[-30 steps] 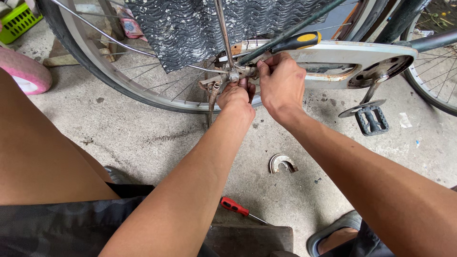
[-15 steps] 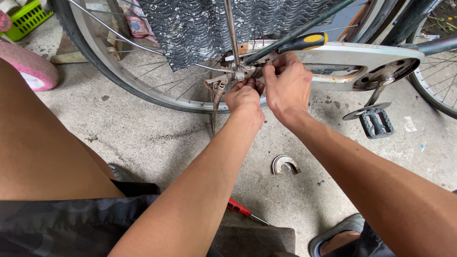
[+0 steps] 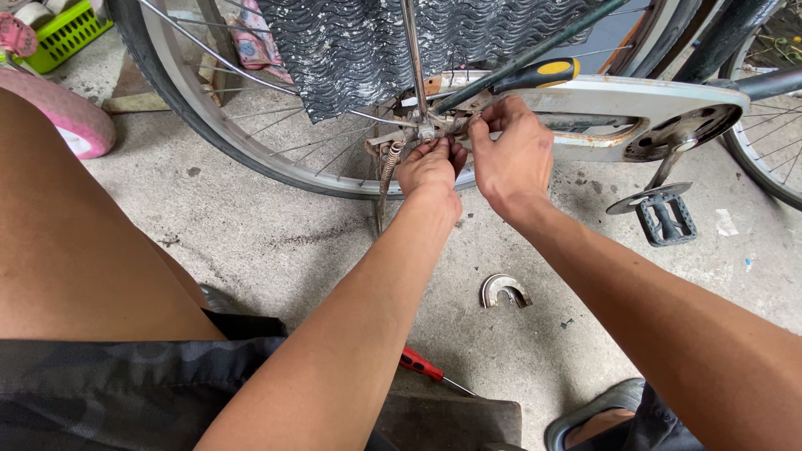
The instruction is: The person uses a screwdriver to loosen a bolt on the rear brake assembly of a bicycle, then removes a small metal clip and adjusts the brake cable. The person reattaches the clip and tightens the bolt to secure the brake cable in place.
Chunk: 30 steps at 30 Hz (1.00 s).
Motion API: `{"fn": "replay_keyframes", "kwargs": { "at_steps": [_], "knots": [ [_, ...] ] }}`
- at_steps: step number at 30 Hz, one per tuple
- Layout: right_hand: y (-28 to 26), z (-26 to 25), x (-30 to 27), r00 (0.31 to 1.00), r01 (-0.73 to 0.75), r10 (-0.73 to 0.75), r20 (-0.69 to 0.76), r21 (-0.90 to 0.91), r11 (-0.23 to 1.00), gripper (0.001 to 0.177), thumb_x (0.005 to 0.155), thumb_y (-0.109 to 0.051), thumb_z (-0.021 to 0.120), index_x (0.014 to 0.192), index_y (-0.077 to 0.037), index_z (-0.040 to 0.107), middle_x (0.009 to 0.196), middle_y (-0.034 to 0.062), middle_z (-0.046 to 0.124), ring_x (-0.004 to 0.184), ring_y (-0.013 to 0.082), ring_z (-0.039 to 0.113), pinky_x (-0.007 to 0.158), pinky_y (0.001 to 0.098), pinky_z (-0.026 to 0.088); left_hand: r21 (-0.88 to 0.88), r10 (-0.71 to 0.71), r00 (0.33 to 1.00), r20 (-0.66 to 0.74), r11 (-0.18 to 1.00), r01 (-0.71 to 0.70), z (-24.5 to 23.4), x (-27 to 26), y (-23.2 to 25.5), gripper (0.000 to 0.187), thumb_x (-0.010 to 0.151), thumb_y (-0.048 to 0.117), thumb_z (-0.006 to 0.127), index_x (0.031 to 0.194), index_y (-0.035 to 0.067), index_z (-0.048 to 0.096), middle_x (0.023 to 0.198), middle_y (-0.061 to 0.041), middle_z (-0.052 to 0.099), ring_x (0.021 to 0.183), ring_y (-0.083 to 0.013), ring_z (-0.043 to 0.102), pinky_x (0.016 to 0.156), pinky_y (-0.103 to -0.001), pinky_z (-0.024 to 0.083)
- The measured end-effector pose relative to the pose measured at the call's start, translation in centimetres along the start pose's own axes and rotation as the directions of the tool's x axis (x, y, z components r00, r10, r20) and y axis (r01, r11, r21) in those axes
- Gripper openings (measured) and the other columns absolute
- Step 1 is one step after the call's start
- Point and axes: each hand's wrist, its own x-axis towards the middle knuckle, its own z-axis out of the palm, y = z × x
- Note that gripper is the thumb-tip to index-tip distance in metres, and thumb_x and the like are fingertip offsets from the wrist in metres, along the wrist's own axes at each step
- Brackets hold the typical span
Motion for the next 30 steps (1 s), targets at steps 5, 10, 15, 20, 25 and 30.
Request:
{"fn": "replay_keyframes", "kwargs": {
  "at_steps": [5,10,15,20,25,30],
  "knots": [
    [-0.1,-0.1,0.0,1.000,-0.019,0.019,0.019,-0.002,1.000,0.023,0.091,-0.025,0.068,0.103,-0.006,0.069,0.099,0.0103,0.077,0.093,0.0297,0.073,0.083,0.0422,0.054,-0.093,-0.012,1.000,0.016,0.996,0.013,-0.1,1.4,-0.6,0.028,0.089,-0.007,0.069,0.106,0.003,0.051,0.088,-0.014,0.067,0.067,-0.0211,0.067,0.059,-0.029,0.062],
    [0.0,-0.2,0.1,1.000,-0.013,0.013,0.028,0.005,1.000,0.023,0.091,-0.025,0.069,0.103,-0.005,0.069,0.097,0.0113,0.077,0.092,0.0299,0.073,0.083,0.0416,0.054,-0.102,-0.059,0.998,-0.001,0.993,0.059,-0.1,2.2,-0.8,0.027,0.089,-0.009,0.070,0.107,0.000,0.052,0.090,-0.016,0.068,0.069,-0.0235,0.069,0.061,-0.029,0.063],
    [0.0,-0.2,0.1,0.999,-0.032,0.031,0.037,0.019,0.999,0.023,0.091,-0.024,0.069,0.102,-0.005,0.070,0.096,0.0115,0.077,0.091,0.0289,0.074,0.083,0.0406,0.054,-0.186,-0.169,0.985,-0.017,0.969,0.163,0.1,2.6,-0.3,0.025,0.090,-0.011,0.067,0.107,0.000,0.053,0.093,-0.019,0.069,0.070,-0.0259,0.070,0.061,-0.028,0.064],
    [-0.1,-0.1,0.1,0.999,-0.026,0.026,0.036,0.007,1.000,0.024,0.092,-0.025,0.070,0.102,-0.003,0.071,0.095,0.0136,0.077,0.091,0.0291,0.074,0.085,0.0403,0.055,-0.160,-0.198,0.975,-0.101,0.970,0.181,0.6,1.9,0.4,0.007,0.094,-0.007,0.062,0.100,-0.004,0.058,0.085,-0.017,0.070,0.063,-0.0228,0.068,0.054,-0.030,0.062],
    [0.0,-0.2,0.0,0.999,-0.023,0.023,0.046,0.015,1.000,0.022,0.092,-0.022,0.068,0.103,-0.003,0.070,0.095,0.0138,0.077,0.090,0.0274,0.075,0.086,0.0391,0.055,-0.097,-0.139,0.982,-0.131,0.987,0.127,0.9,0.8,0.7,0.004,0.096,-0.006,0.061,0.095,-0.003,0.058,0.078,-0.015,0.068,0.057,-0.0194,0.064,0.050,-0.030,0.059],
    [0.1,-0.1,-0.2,0.999,0.005,-0.006,0.035,0.028,1.000,0.022,0.091,-0.021,0.069,0.101,-0.001,0.070,0.095,0.0139,0.077,0.089,0.0276,0.073,0.085,0.0396,0.054,-0.111,-0.160,0.979,-0.125,0.983,0.147,1.0,0.5,1.1,0.008,0.096,-0.007,0.059,0.092,0.000,0.057,0.080,-0.015,0.067,0.057,-0.0193,0.063,0.050,-0.029,0.059]
  ]
}}
